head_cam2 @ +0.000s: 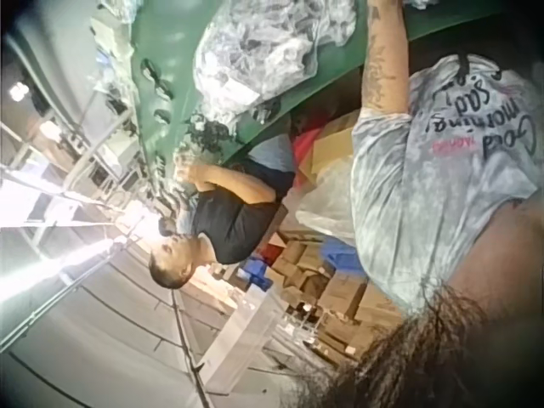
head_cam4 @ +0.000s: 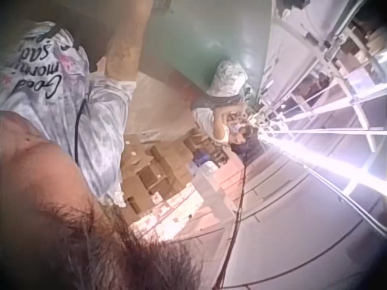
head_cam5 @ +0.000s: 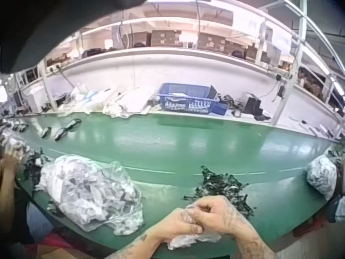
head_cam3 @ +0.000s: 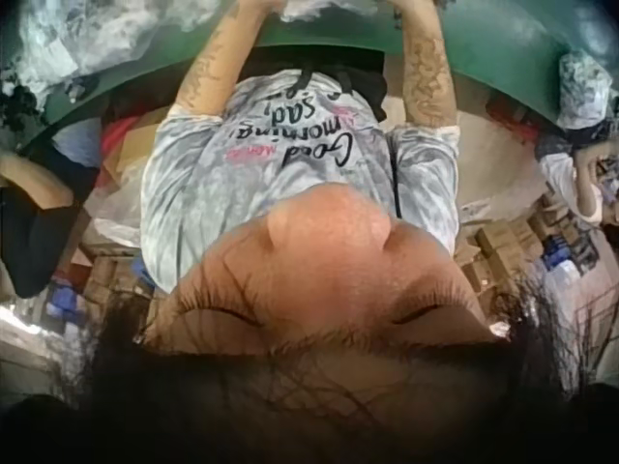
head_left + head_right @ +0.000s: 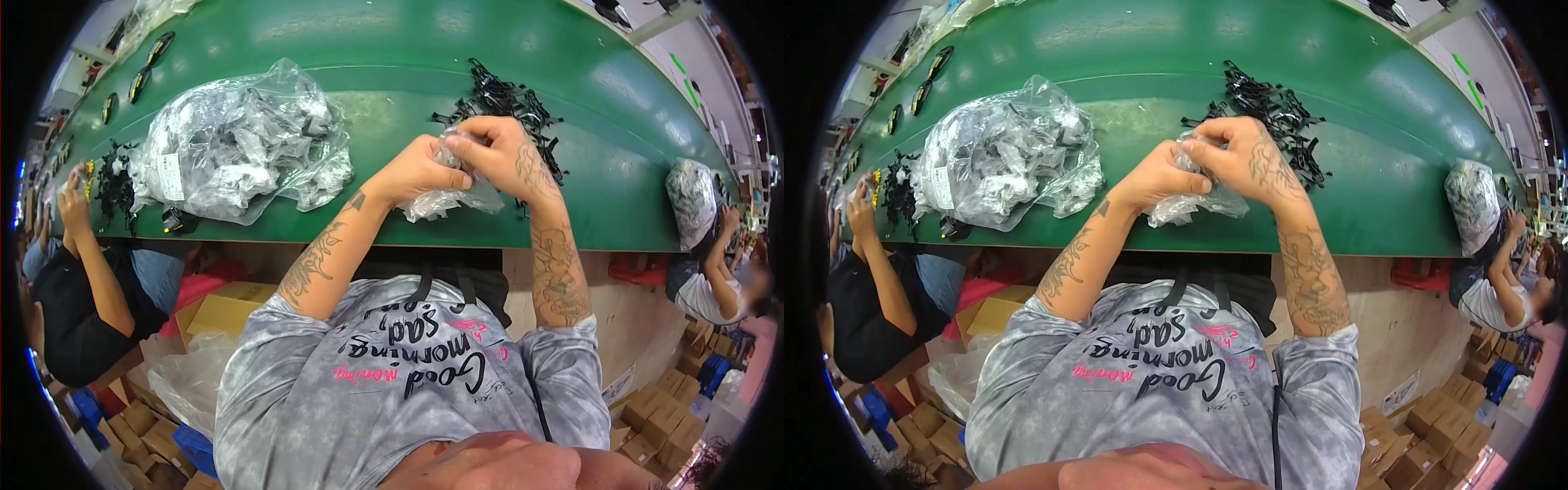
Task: Assembling small plastic parts onto computer mice and organizing components at a factory workbench.
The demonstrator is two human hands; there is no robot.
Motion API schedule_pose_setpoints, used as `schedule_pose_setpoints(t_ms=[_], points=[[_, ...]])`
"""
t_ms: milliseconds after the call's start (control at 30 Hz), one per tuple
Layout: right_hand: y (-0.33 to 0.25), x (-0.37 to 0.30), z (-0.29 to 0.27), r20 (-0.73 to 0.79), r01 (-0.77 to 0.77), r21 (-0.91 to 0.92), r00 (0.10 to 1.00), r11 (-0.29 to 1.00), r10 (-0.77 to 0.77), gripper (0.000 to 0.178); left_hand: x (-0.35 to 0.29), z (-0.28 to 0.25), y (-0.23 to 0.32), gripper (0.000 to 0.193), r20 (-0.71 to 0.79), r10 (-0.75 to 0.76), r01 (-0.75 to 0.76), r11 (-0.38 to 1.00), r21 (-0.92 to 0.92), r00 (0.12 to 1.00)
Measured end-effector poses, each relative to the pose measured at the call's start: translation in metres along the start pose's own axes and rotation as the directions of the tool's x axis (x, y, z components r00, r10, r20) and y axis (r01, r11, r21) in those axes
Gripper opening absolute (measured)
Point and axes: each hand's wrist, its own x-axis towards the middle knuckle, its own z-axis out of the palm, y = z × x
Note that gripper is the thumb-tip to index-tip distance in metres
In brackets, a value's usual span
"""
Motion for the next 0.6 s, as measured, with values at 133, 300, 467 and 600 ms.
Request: schedule_pose_setpoints(t_ms=[133,300,467,600], points=[[0.031,0.001,-0.009,-0.43,0.111,0.323,0.902,0.94,0.042,0.026,0.008,-0.008,0.002,0.014,-0.068,-0.027,0.033,0.996,0.085,0.997],[0.04,-0.006,-0.029,-0.577,0.041,0.166,0.814,0.985,0.063,0.025,0.01,-0.007,-0.006,0.027,-0.088,0.008,-0.007,1.0,0.009,0.996],[0.032,-0.009,-0.052,-0.81,0.072,-0.46,0.374,0.885,-0.451,0.015,0.012,-0.008,-0.007,0.044,-0.069,-0.016,0.014,0.999,-0.037,0.997],[0.049,-0.006,-0.062,-0.864,0.052,-0.399,0.311,0.915,-0.395,0.014,0.013,-0.006,-0.008,0.047,-0.061,-0.022,0.016,0.996,-0.09,0.998]])
